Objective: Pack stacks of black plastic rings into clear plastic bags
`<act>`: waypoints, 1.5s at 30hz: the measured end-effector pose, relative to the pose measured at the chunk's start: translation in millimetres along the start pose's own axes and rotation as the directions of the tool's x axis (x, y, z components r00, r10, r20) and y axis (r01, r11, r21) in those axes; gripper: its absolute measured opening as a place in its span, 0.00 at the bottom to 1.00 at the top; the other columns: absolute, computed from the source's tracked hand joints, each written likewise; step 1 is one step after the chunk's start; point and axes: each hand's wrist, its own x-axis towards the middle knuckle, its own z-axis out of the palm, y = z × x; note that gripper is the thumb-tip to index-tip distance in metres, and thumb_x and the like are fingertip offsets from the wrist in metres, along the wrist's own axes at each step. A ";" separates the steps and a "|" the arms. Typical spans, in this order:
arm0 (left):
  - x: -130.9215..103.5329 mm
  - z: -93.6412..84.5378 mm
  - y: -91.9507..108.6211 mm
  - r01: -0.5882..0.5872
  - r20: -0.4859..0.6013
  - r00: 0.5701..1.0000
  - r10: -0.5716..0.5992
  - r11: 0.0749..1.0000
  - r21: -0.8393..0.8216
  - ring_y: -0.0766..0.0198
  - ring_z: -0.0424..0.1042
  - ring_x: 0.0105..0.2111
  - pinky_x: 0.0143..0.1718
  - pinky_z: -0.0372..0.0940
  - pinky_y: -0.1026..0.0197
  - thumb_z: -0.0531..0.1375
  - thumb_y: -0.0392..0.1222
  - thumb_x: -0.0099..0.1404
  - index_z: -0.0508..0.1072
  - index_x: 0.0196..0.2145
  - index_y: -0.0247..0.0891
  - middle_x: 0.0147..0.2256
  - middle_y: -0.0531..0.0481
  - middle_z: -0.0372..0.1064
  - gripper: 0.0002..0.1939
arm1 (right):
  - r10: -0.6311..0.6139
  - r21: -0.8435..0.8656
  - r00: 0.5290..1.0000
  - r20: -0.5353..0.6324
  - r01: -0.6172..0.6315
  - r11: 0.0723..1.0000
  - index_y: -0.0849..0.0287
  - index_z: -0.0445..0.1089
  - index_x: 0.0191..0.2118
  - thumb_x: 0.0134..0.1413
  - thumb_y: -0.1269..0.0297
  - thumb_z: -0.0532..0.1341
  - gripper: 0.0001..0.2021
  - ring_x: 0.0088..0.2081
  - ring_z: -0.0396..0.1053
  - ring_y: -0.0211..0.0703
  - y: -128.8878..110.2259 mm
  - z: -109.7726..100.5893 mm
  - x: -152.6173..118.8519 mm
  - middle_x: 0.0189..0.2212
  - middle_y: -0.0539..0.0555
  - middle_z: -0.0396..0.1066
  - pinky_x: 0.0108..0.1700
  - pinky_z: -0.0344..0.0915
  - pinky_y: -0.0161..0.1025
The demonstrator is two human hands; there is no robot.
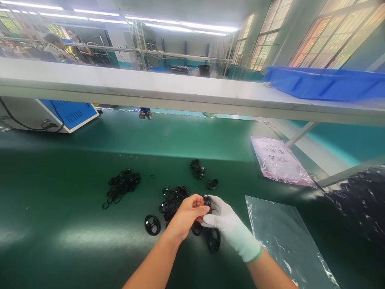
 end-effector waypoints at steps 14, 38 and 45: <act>0.6 0.1 -0.5 -0.013 0.008 1.000 0.011 0.977 0.214 0.73 0.54 0.21 0.24 0.50 0.67 0.59 0.45 0.52 0.57 0.20 0.36 0.19 0.60 0.52 0.14 | 0.131 0.055 0.991 -0.007 -0.131 0.990 0.58 0.62 0.44 0.27 0.64 0.71 0.32 0.40 0.68 0.47 -1.2 1.7 -6.0 0.43 0.56 0.65 0.43 0.65 0.53; -0.9 -3.8 -18.5 -0.341 0.025 0.858 0.513 0.532 0.775 0.68 0.66 0.34 0.36 0.61 0.64 0.48 0.24 0.51 0.70 0.38 0.42 0.36 0.52 0.65 0.22 | 0.154 0.142 0.960 0.236 -0.191 0.971 0.57 0.64 0.45 0.40 0.67 0.66 0.23 0.43 0.65 0.46 4.4 -5.5 -15.6 0.45 0.56 0.62 0.43 0.66 0.52; 8.7 -3.7 -24.0 -0.354 0.050 0.814 0.578 0.428 0.832 0.70 0.66 0.30 0.32 0.62 0.67 0.46 0.23 0.52 0.72 0.34 0.41 0.30 0.53 0.65 0.21 | 0.125 0.148 0.975 0.181 -0.153 0.977 0.56 0.63 0.47 0.39 0.64 0.66 0.25 0.41 0.66 0.46 10.4 -2.1 -14.9 0.46 0.56 0.62 0.40 0.66 0.50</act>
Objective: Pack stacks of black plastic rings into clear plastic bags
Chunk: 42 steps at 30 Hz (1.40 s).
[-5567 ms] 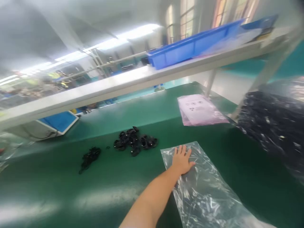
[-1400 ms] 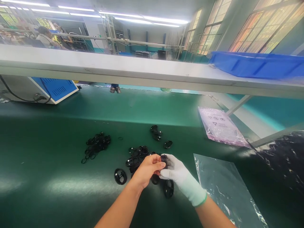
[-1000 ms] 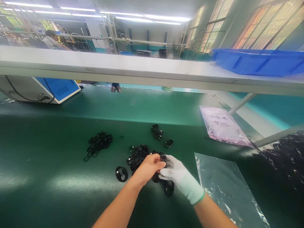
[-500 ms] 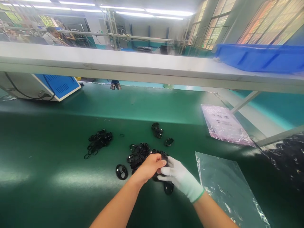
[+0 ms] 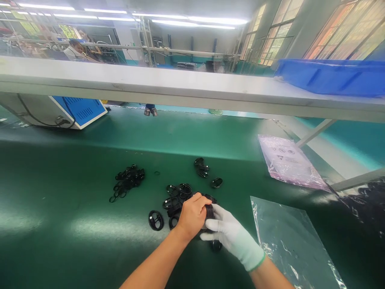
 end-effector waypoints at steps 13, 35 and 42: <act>18.0 -10.7 2.8 0.174 0.188 0.971 -0.149 0.977 -0.125 0.69 0.65 0.29 0.33 0.61 0.65 0.50 0.27 0.52 0.72 0.37 0.43 0.33 0.54 0.66 0.19 | -0.017 0.161 0.998 0.059 0.007 0.987 0.57 0.64 0.45 0.44 0.66 0.63 0.19 0.38 0.66 0.42 -0.2 -5.4 3.4 0.39 0.55 0.65 0.39 0.64 0.43; 5.1 -19.9 4.2 0.675 0.525 0.738 -0.424 0.431 -0.599 0.72 0.60 0.20 0.19 0.55 0.68 0.59 0.46 0.52 0.65 0.27 0.36 0.23 0.54 0.63 0.11 | 0.007 -0.145 1.000 -0.009 -0.008 0.989 0.62 0.62 0.41 0.38 0.60 0.66 0.22 0.36 0.67 0.41 -14.6 -0.5 6.5 0.34 0.54 0.65 0.39 0.64 0.41; -4.8 -3.0 2.6 0.690 0.559 0.705 -0.436 0.238 -0.684 0.74 0.58 0.20 0.22 0.51 0.68 0.63 0.43 0.47 0.63 0.24 0.35 0.19 0.57 0.60 0.12 | 0.039 -0.250 0.996 -0.086 -0.060 0.967 0.56 0.56 0.48 0.37 0.67 0.66 0.29 0.36 0.68 0.43 -9.6 -7.7 11.1 0.36 0.52 0.65 0.40 0.66 0.48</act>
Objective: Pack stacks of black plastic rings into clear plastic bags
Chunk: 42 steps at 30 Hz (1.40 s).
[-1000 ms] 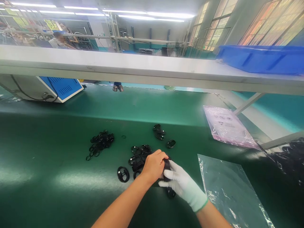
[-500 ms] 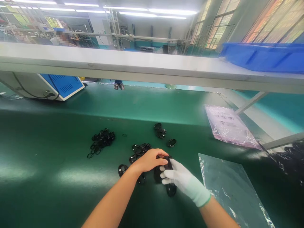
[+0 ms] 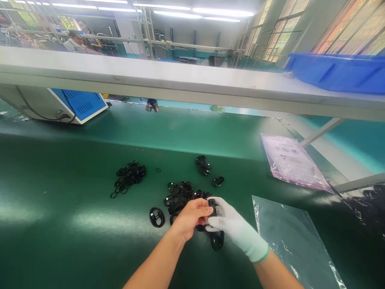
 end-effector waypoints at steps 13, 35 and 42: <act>0.9 -6.2 -8.8 0.024 0.042 0.999 -0.025 0.999 0.027 0.73 0.57 0.23 0.26 0.51 0.66 0.62 0.45 0.49 0.63 0.22 0.35 0.21 0.55 0.60 0.12 | 0.082 0.104 0.993 0.082 -0.090 0.991 0.59 0.61 0.45 0.39 0.65 0.66 0.24 0.40 0.67 0.47 -0.5 -3.6 -6.7 0.40 0.56 0.65 0.45 0.65 0.53; 6.4 0.6 -24.3 -0.431 0.010 0.723 0.691 0.439 0.788 0.67 0.66 0.31 0.33 0.59 0.65 0.48 0.25 0.54 0.72 0.32 0.41 0.30 0.52 0.66 0.17 | -0.019 0.246 0.992 0.129 -0.014 0.969 0.55 0.62 0.47 0.40 0.66 0.65 0.24 0.41 0.66 0.46 18.8 0.5 -9.0 0.44 0.55 0.62 0.37 0.68 0.49; 17.3 -1.6 -20.9 -0.441 0.014 0.710 0.704 0.430 0.788 0.67 0.65 0.32 0.33 0.59 0.65 0.48 0.25 0.54 0.71 0.32 0.41 0.30 0.52 0.65 0.17 | -0.004 0.325 0.987 0.161 -0.049 0.944 0.57 0.63 0.48 0.48 0.56 0.61 0.21 0.43 0.66 0.46 11.7 -2.6 -8.4 0.44 0.58 0.64 0.46 0.62 0.53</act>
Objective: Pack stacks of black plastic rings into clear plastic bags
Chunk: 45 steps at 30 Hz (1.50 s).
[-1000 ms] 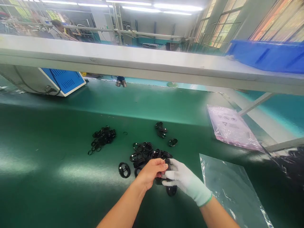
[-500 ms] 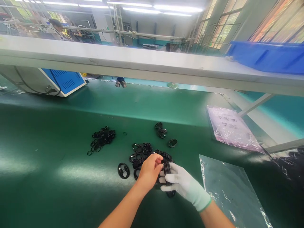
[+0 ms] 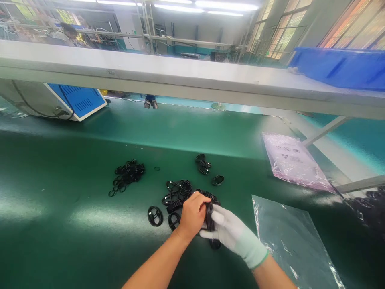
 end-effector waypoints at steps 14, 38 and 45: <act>12.3 -1.2 5.5 0.028 0.018 0.999 -0.029 0.996 0.089 0.67 0.64 0.30 0.33 0.58 0.65 0.49 0.26 0.54 0.72 0.33 0.42 0.30 0.52 0.64 0.17 | -0.058 -0.008 0.998 -0.036 0.058 0.998 0.61 0.65 0.35 0.46 0.60 0.62 0.12 0.29 0.63 0.36 -8.4 1.3 13.7 0.27 0.50 0.63 0.30 0.66 0.40; 43.9 -30.8 -8.3 0.449 0.567 0.805 -0.173 0.802 -0.393 0.62 0.67 0.39 0.44 0.59 0.60 0.59 0.47 0.54 0.72 0.40 0.37 0.39 0.48 0.71 0.16 | 0.006 -0.112 0.997 -0.074 -0.015 0.994 0.60 0.64 0.43 0.43 0.55 0.63 0.21 0.29 0.66 0.37 -13.4 -5.5 18.1 0.37 0.56 0.66 0.30 0.64 0.39; 47.1 -35.3 -22.4 0.419 0.351 0.892 -0.286 0.815 -0.400 0.63 0.68 0.37 0.43 0.61 0.58 0.53 0.50 0.59 0.71 0.41 0.37 0.38 0.46 0.70 0.18 | -0.067 -0.230 0.989 -0.131 0.035 0.973 0.60 0.62 0.44 0.44 0.59 0.61 0.19 0.27 0.66 0.36 -18.8 -9.8 19.4 0.38 0.56 0.65 0.29 0.65 0.39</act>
